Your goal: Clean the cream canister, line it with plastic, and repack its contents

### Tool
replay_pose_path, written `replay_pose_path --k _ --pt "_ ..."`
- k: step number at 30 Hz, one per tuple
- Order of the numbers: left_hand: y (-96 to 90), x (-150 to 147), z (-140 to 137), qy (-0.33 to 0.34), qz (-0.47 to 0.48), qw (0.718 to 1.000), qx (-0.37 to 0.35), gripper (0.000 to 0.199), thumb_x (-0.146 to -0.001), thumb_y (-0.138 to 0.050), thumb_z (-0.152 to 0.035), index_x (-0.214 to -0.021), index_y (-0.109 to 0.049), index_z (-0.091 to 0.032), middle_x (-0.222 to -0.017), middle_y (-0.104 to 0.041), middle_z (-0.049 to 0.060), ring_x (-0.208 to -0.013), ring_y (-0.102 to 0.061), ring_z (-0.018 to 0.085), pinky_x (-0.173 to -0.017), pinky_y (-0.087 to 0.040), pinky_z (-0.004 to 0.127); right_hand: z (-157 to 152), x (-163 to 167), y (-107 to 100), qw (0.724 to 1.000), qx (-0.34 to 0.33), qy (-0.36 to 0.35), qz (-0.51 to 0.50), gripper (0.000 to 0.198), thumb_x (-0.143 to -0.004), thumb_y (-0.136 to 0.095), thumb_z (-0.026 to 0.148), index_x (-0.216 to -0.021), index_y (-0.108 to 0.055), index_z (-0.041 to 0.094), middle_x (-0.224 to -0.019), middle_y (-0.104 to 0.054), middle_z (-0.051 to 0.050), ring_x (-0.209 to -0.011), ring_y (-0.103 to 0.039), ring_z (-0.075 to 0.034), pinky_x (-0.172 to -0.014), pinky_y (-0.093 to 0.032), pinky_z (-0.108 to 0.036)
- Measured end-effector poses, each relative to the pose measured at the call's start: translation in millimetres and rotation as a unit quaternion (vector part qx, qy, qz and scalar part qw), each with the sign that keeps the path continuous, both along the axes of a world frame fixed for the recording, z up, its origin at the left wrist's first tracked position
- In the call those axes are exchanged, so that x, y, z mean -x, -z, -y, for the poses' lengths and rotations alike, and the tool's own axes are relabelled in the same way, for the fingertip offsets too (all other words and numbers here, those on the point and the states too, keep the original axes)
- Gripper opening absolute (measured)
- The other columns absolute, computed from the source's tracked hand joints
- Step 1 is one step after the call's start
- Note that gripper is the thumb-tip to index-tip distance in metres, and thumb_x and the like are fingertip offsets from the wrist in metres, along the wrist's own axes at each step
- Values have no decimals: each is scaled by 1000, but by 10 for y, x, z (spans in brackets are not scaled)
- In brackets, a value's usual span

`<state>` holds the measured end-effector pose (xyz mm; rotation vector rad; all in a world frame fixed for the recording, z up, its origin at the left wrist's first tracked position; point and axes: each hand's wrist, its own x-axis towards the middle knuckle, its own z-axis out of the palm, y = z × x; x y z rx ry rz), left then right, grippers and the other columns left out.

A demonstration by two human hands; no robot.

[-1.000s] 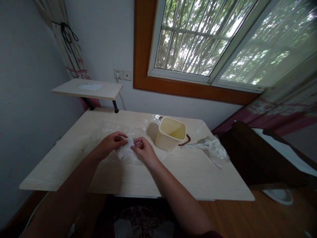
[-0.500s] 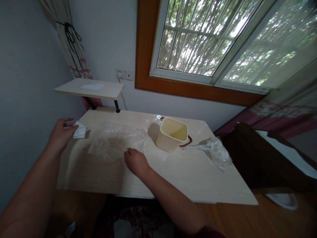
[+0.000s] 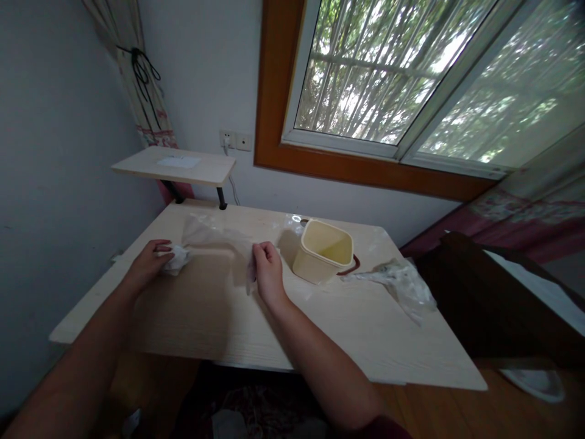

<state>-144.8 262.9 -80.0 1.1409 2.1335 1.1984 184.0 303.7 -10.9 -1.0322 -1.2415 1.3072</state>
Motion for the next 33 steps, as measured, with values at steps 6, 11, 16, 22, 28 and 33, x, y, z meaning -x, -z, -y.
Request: replay_pose_path --k 6,11,16,22,28,33 --pt "-19 -349 -196 58 29 998 -3 67 -71 -75 -36 -132 -52 -20 -127 -63 11 -81 -68 17 -70 -55 28 102 287 -5 980 -92 -113 134 24 -94 -57 40 -77 -56 23 -62 -58 4 -54 -53 -13 -54 -43 -25" --pt "-77 -513 -232 16 0 999 -52 54 -71 -71 -23 -123 -58 -19 -124 -60 12 -97 -67 22 -83 -58 34 109 548 309 897 -289 -115 312 14 -89 -70 29 -79 -68 20 -93 -67 -7 -95 -60 -21 -94 -46 -38" --pt "-169 -449 -110 -35 -112 990 -74 34 -80 -64 -36 -109 -66 -18 -121 -61 12 -110 -63 27 -97 -54 39 105 617 590 874 -301 -212 319 18 -96 -64 34 -102 -74 20 -117 -69 -9 -116 -61 -21 -105 -46 -35" --pt "-202 -368 -171 0 -60 998 25 54 -81 -65 -56 -123 -58 -22 -94 -71 4 -89 -69 24 -79 -52 33 140 439 627 835 -343 -330 277 31 -103 -50 30 -125 -69 17 -128 -71 -10 -125 -62 -19 -111 -46 -34" --pt "-214 -436 -330 52 59 997 -13 66 -75 -72 -42 -131 -47 -20 -86 -65 1 -76 -67 19 -67 -52 28 123 -20 486 839 -364 -305 266 30 -102 -50 26 -127 -68 22 -128 -71 -8 -131 -58 -20 -112 -45 -38" --pt "-337 -542 -334 63 123 990 -22 59 -83 -61 -29 -138 -38 -23 -89 -57 -1 -71 -67 15 -59 -50 23 36 -386 470 846 -364 -265 286 31 -102 -51 25 -129 -67 24 -126 -72 -9 -126 -61 -21 -112 -45 -43"
